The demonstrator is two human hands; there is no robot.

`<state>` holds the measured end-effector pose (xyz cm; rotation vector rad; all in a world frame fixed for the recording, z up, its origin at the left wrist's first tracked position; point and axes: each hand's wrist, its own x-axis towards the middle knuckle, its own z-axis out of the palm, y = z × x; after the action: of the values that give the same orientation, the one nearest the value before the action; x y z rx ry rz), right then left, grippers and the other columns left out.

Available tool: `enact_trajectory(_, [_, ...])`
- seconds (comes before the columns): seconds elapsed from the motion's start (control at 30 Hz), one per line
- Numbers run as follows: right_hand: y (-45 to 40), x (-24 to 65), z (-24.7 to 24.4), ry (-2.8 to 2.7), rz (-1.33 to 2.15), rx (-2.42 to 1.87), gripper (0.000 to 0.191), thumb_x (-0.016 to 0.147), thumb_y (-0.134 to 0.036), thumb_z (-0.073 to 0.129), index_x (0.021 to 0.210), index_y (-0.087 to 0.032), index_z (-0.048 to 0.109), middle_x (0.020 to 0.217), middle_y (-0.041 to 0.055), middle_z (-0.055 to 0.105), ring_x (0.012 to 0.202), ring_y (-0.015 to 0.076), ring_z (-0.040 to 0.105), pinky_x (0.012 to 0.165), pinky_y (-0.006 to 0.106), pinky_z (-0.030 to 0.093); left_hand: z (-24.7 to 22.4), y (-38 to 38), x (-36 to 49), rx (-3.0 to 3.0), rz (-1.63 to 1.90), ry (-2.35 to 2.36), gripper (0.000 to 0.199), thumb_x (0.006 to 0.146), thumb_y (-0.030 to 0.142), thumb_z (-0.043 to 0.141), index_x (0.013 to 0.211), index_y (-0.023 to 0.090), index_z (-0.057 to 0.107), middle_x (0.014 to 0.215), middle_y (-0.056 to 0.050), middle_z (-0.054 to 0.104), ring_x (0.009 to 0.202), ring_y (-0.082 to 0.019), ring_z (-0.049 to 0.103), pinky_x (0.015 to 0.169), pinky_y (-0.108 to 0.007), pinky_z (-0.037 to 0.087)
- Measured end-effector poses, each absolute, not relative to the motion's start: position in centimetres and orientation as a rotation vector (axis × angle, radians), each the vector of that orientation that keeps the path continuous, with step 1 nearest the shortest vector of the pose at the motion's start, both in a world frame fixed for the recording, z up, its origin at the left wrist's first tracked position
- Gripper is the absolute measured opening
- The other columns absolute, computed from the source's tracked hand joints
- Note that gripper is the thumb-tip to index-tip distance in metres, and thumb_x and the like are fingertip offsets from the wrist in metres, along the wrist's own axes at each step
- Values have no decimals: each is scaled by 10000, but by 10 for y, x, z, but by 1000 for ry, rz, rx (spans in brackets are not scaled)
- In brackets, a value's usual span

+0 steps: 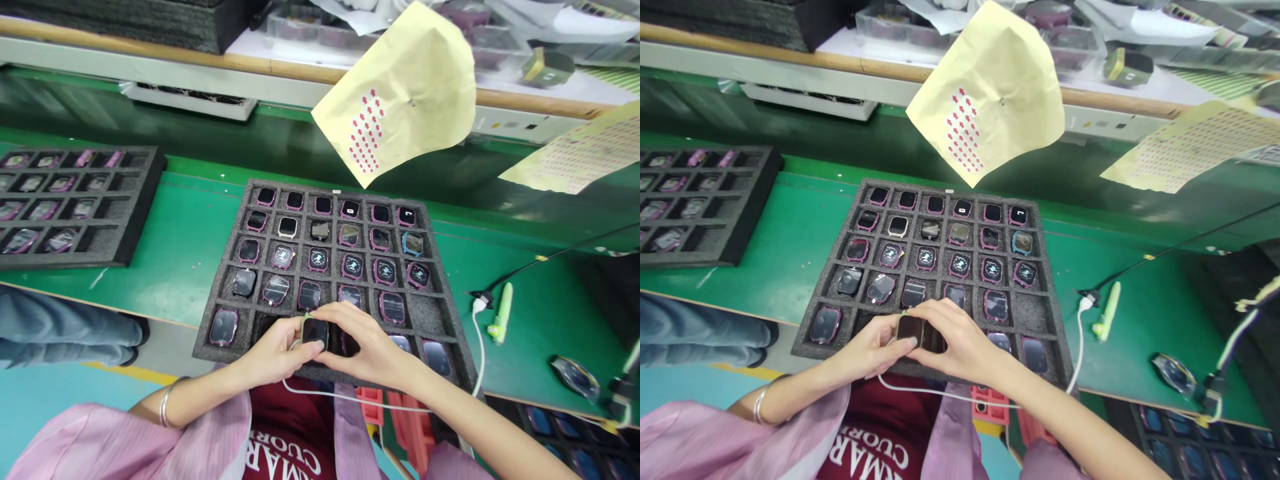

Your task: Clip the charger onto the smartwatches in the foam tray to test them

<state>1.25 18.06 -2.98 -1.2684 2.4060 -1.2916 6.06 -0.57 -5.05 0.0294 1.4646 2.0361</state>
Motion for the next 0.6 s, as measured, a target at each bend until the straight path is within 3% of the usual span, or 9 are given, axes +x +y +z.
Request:
enact_trajectory(0.2, [180, 12, -29, 2405, -1303, -1262, 401, 802, -292, 717, 1151, -185, 550, 991, 82, 677, 883, 215, 639, 799, 362, 498, -52, -5, 61, 49, 2067, 1464, 301, 841, 394, 624, 916, 121, 525, 606, 62, 417, 479, -43, 339, 452, -181, 264])
enact_trajectory(0.37, [180, 12, -30, 2389, -1324, -1258, 408, 804, -303, 718, 1156, -186, 548, 980, 82, 676, 880, 217, 636, 806, 372, 499, -51, -6, 61, 18, 2032, 1464, 336, 831, 432, 625, 934, 127, 529, 583, 70, 392, 445, -47, 311, 429, -191, 233])
enact_trajectory(0.6, [180, 14, -32, 2381, -1369, -1259, 399, 807, -309, 719, 1150, -190, 555, 971, 85, 678, 867, 221, 637, 792, 378, 505, -56, -7, 62, 27, 2037, 1522, 321, 810, 438, 652, 833, 130, 564, 721, -2, 494, 580, -82, 398, 500, -202, 288])
